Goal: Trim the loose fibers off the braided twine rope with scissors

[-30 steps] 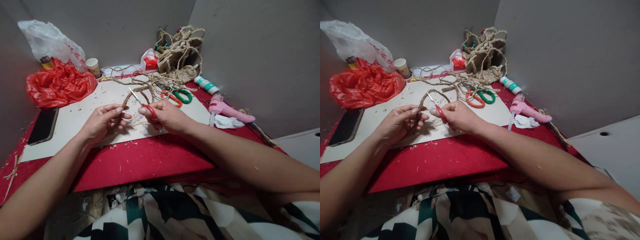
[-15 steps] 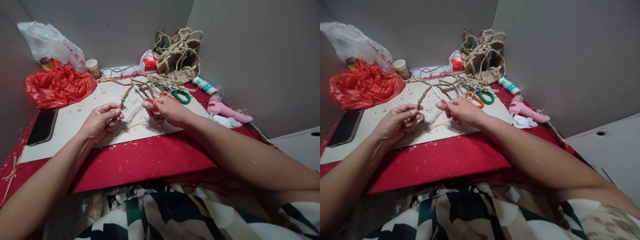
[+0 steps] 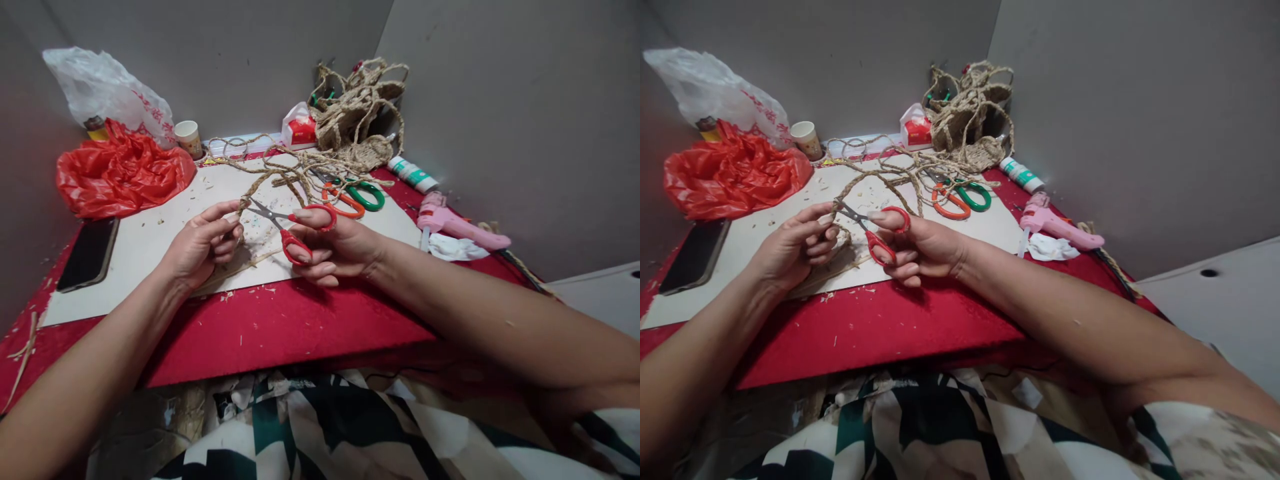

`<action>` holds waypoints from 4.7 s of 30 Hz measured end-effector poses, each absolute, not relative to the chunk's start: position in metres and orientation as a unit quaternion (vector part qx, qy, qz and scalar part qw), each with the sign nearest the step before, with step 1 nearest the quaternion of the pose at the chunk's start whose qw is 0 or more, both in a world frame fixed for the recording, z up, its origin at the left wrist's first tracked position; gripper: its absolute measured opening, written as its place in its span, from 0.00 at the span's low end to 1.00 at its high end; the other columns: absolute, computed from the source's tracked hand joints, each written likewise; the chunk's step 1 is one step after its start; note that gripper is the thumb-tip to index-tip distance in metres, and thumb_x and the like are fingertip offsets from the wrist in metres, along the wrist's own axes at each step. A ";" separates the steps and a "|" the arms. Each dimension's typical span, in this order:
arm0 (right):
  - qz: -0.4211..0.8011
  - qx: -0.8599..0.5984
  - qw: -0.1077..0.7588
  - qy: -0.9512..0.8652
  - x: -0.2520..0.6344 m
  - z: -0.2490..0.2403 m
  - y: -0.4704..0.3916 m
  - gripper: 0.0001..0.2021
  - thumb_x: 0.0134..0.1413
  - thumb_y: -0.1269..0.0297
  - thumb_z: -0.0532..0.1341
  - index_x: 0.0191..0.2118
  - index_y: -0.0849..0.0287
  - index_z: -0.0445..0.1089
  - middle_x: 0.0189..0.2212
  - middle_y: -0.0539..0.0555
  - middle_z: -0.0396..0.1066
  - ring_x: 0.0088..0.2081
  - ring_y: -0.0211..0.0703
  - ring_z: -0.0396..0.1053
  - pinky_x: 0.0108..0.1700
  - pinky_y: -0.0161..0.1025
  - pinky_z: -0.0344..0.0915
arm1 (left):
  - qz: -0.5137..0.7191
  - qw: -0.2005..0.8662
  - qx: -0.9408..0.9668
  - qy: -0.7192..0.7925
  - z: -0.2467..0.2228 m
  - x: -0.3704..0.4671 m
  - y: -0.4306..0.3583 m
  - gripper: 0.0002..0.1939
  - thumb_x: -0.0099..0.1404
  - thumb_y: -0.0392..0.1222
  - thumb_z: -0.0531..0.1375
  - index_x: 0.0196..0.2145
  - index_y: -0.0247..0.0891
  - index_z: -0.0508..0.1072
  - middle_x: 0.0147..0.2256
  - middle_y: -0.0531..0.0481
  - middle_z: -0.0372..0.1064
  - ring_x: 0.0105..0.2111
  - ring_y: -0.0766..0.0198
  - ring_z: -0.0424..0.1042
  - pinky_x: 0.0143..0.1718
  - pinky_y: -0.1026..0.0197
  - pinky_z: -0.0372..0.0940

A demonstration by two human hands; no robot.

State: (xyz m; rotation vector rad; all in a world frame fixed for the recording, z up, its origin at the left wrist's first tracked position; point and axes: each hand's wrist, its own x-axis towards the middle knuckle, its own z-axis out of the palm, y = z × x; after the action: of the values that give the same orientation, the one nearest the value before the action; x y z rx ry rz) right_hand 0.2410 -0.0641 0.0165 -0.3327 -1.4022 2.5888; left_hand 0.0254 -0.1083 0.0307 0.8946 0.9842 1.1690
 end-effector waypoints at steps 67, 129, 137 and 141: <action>0.863 -0.101 0.154 -0.470 0.230 0.010 -0.078 0.22 0.53 0.49 0.62 0.20 0.61 0.59 0.10 0.38 0.45 0.11 0.27 0.44 0.12 0.27 0.58 | 0.527 0.634 0.378 0.422 0.031 0.027 -0.109 0.10 0.52 0.33 0.66 0.34 0.37 0.72 0.17 0.61 0.50 0.15 0.76 0.46 0.15 0.73 0.41; 0.833 -0.147 0.191 -0.498 0.224 0.009 -0.086 0.23 0.48 0.46 0.63 0.20 0.62 0.61 0.11 0.40 0.49 0.11 0.27 0.47 0.13 0.29 0.58 | 0.591 0.580 0.357 0.432 0.023 0.029 -0.104 0.08 0.49 0.29 0.66 0.30 0.33 0.74 0.25 0.54 0.69 0.24 0.71 0.67 0.25 0.67 0.63; 0.890 -0.069 0.120 -0.435 0.229 0.002 -0.074 0.24 0.58 0.46 0.54 0.23 0.62 0.65 0.11 0.40 0.41 0.13 0.30 0.47 0.16 0.29 0.60 | 0.538 0.639 0.374 0.404 0.024 0.031 -0.108 0.08 0.52 0.30 0.66 0.32 0.34 0.75 0.26 0.53 0.70 0.25 0.70 0.68 0.25 0.67 0.64; 0.904 -0.052 0.111 -0.410 0.230 0.001 -0.071 0.24 0.58 0.47 0.54 0.23 0.63 0.66 0.11 0.40 0.42 0.13 0.30 0.48 0.16 0.29 0.59 | 0.522 0.660 0.370 0.394 0.025 0.031 -0.109 0.09 0.52 0.31 0.66 0.33 0.33 0.74 0.26 0.53 0.70 0.25 0.71 0.67 0.26 0.67 0.65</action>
State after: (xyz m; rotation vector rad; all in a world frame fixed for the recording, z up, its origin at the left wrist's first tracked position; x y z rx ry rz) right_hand 0.2296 -0.0705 0.0006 -0.1534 -1.2040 2.6552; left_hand 0.0305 -0.1086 0.0253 0.8366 0.8916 1.1815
